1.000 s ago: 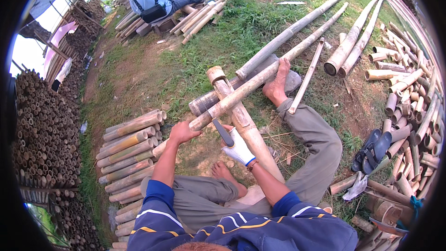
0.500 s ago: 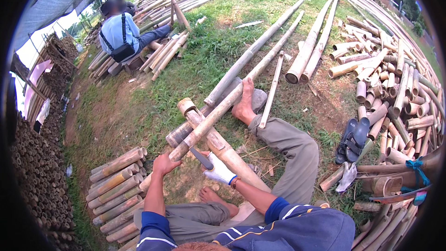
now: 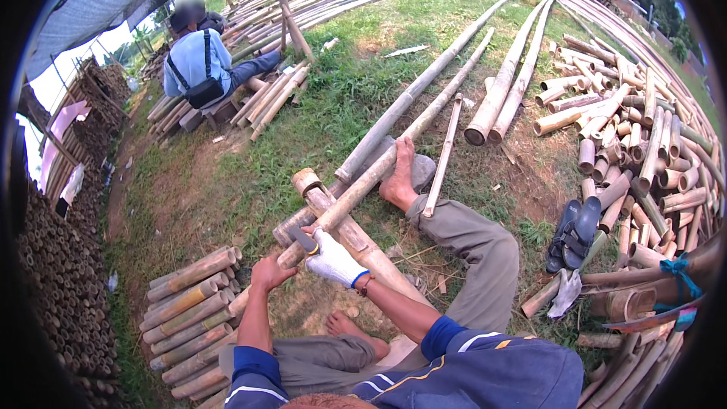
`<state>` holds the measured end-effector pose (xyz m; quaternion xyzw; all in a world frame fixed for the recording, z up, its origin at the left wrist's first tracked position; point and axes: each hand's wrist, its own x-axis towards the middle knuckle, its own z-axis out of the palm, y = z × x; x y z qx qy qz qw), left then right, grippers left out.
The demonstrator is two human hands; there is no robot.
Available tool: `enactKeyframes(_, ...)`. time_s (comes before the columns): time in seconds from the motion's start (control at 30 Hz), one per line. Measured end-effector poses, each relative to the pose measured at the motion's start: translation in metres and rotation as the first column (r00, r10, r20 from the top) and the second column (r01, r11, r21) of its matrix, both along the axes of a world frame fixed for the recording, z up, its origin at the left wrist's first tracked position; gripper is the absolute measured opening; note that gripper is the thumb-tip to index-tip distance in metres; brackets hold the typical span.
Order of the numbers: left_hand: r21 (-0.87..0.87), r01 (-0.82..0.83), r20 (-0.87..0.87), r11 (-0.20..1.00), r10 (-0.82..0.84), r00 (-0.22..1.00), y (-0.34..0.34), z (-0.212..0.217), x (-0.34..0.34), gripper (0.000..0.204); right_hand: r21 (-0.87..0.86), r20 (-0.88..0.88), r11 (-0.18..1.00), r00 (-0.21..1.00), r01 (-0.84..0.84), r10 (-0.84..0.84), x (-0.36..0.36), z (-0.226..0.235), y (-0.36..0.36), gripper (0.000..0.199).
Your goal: The person sits on the ground and uses a hand saw to cut long bamboo poles into shorter segments. They hold the bamboo steady with their feet and hands, saw through the material, and then place the cut pieces onto a nearby stack.
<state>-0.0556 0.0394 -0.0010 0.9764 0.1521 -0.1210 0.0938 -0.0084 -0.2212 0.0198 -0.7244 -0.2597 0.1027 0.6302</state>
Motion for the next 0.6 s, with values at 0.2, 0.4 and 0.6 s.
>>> enactKeyframes(0.2, -0.098, 0.054, 0.056, 0.994, -0.048, 0.997, 0.011, -0.002, 0.002, 0.084, -0.057, -0.003, 0.998, 1.0, -0.028, 0.028, -0.035, 0.003, -0.04, 0.065)
enactKeyframes(0.4, -0.143, 0.072, 0.041, 0.987, -0.067, 0.997, 0.02, -0.004, 0.008, 0.08, -0.141, -0.322, 0.989, 0.947, -0.037, -0.011, -0.169, 0.035, -0.186, 0.069)
enactKeyframes(0.6, -0.145, 0.043, 0.034, 0.988, -0.039, 0.999, 0.018, -0.006, 0.007, 0.077, -0.271, -0.227, 0.962, 0.973, -0.035, -0.029, -0.152, 0.049, -0.172, 0.07)
